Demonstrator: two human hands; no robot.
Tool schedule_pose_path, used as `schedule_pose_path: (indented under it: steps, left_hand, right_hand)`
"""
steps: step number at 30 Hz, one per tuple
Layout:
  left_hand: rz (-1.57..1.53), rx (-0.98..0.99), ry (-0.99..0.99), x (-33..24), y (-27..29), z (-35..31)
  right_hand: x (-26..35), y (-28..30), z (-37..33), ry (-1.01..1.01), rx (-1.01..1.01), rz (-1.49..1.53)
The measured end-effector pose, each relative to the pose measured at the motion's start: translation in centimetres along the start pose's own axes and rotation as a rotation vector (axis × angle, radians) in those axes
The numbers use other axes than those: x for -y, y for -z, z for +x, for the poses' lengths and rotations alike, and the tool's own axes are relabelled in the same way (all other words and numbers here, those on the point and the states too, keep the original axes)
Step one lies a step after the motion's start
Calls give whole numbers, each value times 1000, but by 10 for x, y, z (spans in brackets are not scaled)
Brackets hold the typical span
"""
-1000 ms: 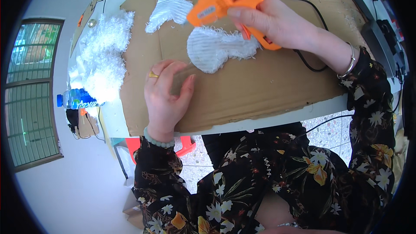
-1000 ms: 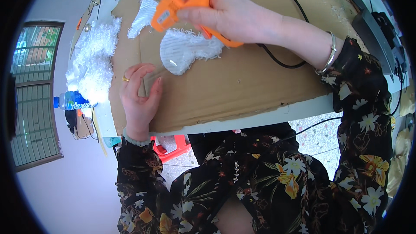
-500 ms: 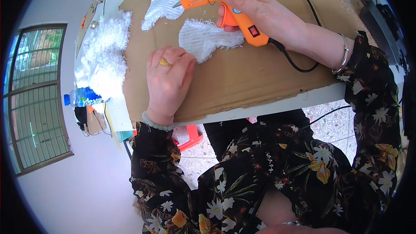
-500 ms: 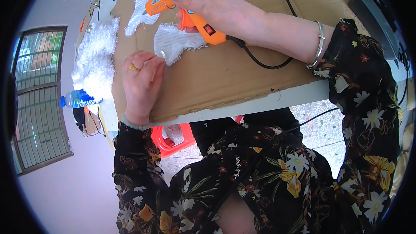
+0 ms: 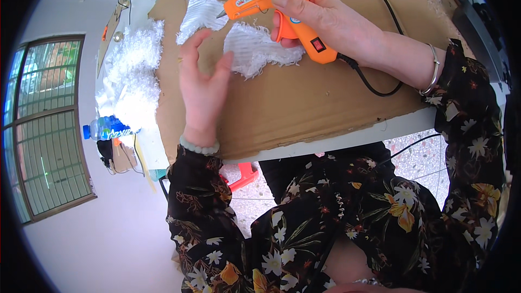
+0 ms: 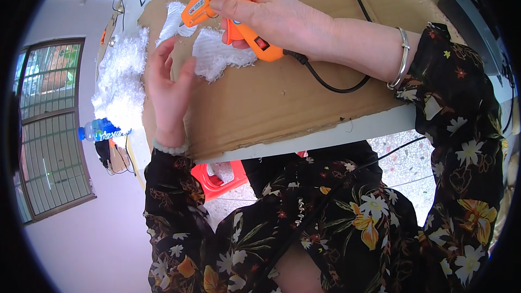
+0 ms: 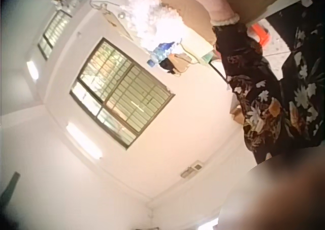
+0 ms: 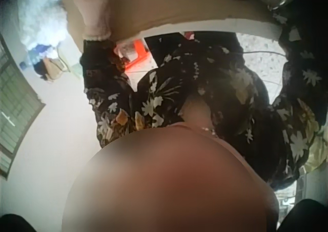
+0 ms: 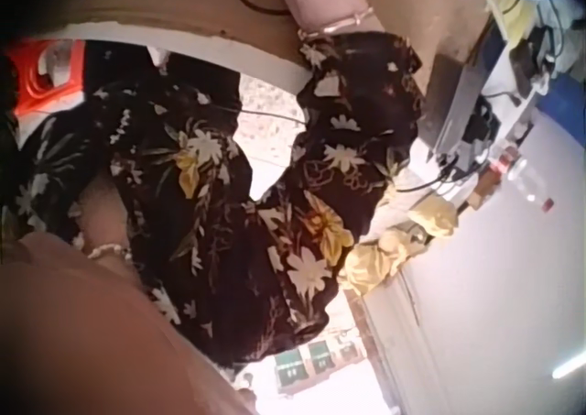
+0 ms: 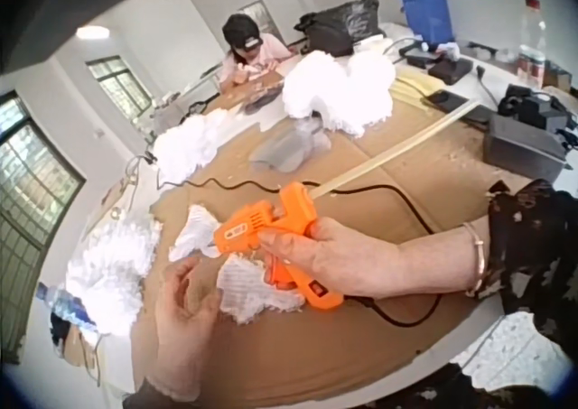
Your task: Glue stuffing onto white fabric cutouts using a hot glue gun.
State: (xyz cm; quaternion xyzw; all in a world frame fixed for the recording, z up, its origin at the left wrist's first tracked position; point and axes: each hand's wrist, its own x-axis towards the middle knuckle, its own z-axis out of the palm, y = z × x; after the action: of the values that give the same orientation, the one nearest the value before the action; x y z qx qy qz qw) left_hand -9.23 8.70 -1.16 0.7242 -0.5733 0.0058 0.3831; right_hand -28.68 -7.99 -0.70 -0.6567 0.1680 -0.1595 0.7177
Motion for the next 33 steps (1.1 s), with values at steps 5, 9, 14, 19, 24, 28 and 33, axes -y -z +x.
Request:
schedule_pose_path:
  steps: [5,9,14,19,24,28,33]
  left_hand:
    - [-192,38,154,-17,14,-5]
    - [103,215,26,-23,5,-5]
    - [-1,210,104,-10,0,5]
    - [-70,260,132,-8,-2,15]
    - [-57,251,124,-10,-2,26]
    - [-16,236,82,-3,-12,28]
    - [-156,154,152,4,-8,29]
  right_hand:
    - [1,2,-1,12,19,9]
    - [0,4,0,5,20,1]
    - [2,1,-1,27,47,7]
    - [3,2,-5,-18,-29,17]
    - [6,1,-4,-38,-156,223]
    - [-4,12,9,49,-176,465]
    - [18,13,4,-81,-258,581]
